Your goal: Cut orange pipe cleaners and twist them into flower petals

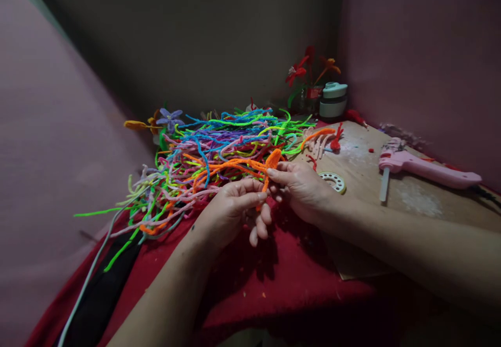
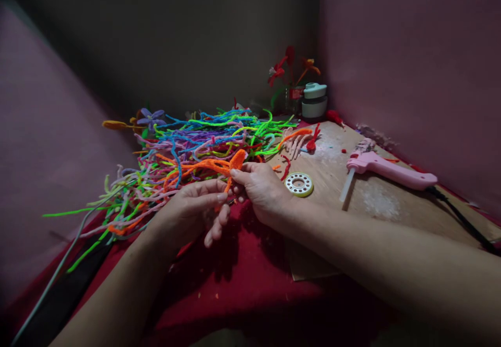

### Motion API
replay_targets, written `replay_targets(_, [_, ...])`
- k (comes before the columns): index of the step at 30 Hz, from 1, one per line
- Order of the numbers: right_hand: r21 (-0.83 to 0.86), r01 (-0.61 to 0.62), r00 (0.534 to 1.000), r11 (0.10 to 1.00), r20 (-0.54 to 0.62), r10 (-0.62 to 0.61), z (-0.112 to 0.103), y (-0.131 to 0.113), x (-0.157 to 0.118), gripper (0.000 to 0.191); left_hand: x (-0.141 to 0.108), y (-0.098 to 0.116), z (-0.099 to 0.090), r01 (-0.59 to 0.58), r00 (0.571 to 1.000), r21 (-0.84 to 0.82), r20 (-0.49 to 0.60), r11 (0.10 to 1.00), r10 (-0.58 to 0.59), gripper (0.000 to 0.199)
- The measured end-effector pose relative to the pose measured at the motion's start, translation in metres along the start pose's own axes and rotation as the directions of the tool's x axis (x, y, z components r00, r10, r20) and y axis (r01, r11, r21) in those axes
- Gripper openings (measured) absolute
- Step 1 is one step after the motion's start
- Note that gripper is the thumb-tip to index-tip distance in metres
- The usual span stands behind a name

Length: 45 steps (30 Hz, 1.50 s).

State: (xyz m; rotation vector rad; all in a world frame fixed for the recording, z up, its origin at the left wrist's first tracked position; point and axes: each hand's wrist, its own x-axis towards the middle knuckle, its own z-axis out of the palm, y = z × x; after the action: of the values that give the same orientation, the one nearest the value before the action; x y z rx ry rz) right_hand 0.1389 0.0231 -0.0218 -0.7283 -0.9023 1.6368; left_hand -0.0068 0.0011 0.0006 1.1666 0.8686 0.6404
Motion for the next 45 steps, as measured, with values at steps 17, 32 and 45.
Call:
replay_targets(17, [-0.063,-0.032,0.999,0.998,0.007,0.033,0.002,0.001,-0.003,0.016,0.009,-0.007,0.007,-0.134,0.932,0.138,-0.318,0.981,0.172,0.008])
replay_targets(32, [-0.069,-0.09,0.996,0.994,-0.003,0.09,0.003,0.0,-0.005,0.021,0.011,-0.012,0.007,-0.163,0.928,0.151,-0.311,0.975,0.204,0.014])
replay_targets(45, [-0.093,-0.063,0.997,0.994,-0.051,0.059,0.004,0.004,-0.006,0.022,0.008,-0.018,0.01,-0.072,0.618,0.971,-0.137,0.229,0.774,0.009])
